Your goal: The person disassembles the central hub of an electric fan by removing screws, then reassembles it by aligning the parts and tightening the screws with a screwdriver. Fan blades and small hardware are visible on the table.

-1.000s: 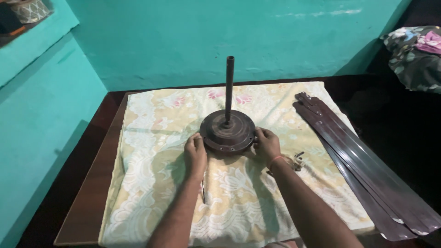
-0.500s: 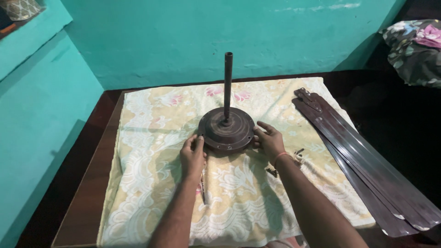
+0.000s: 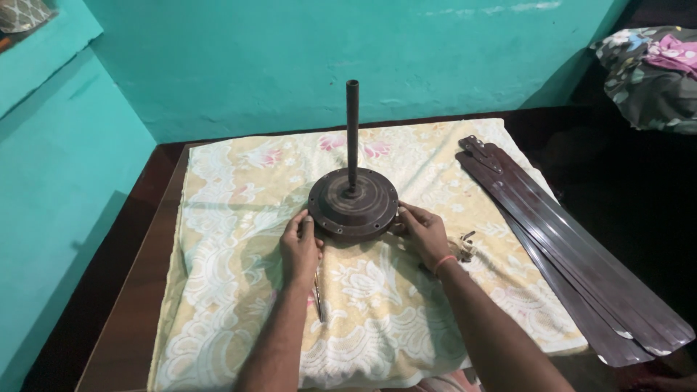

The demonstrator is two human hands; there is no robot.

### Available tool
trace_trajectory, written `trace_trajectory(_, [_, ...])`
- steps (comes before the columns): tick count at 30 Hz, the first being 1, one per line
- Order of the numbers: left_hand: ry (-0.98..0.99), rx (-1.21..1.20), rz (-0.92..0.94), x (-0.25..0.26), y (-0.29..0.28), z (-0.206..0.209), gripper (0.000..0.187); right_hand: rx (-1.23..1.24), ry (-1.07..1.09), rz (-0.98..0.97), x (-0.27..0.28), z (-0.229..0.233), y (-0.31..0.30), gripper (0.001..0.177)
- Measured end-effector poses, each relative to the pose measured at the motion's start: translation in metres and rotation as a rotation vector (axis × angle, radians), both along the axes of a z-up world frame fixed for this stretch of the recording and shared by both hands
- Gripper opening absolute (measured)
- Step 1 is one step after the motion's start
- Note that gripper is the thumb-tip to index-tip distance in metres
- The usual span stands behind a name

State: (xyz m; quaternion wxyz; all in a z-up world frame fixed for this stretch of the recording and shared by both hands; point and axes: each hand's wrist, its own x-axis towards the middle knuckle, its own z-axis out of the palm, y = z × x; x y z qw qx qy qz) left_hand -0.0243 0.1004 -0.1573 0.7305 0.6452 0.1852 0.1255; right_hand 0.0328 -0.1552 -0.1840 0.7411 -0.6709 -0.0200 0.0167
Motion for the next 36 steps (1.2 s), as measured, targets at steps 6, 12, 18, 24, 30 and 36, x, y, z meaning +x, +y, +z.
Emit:
trace_trajectory(6, [0.039, -0.009, 0.002, 0.005, 0.004, -0.009, 0.037, 0.002, -0.002, 0.046, 0.003, -0.001, -0.002, 0.038])
trace_trajectory(12, [-0.088, 0.278, 0.087, 0.022, 0.03, -0.048, 0.034, -0.066, -0.035, 0.094, -0.002, 0.001, -0.001, 0.045])
trace_trajectory(18, [-0.114, 0.979, 0.248, 0.024, 0.067, -0.042, 0.029, -0.951, -0.338, 0.116, -0.028, 0.037, -0.015, 0.049])
trace_trajectory(24, [0.094, 1.146, 0.119, 0.011, 0.081, -0.008, 0.034, -1.105, -0.428, 0.068, -0.042, 0.045, -0.014, 0.051])
trace_trajectory(30, [0.012, 1.369, 0.205, 0.013, 0.075, -0.023, 0.033, -0.615, -0.354, -0.054, -0.029, 0.027, 0.015, 0.052])
trace_trajectory(36, [-0.357, 1.167, 0.057, 0.023, 0.047, -0.008, 0.038, -0.131, -0.067, 0.071, -0.017, 0.019, 0.036, 0.107])
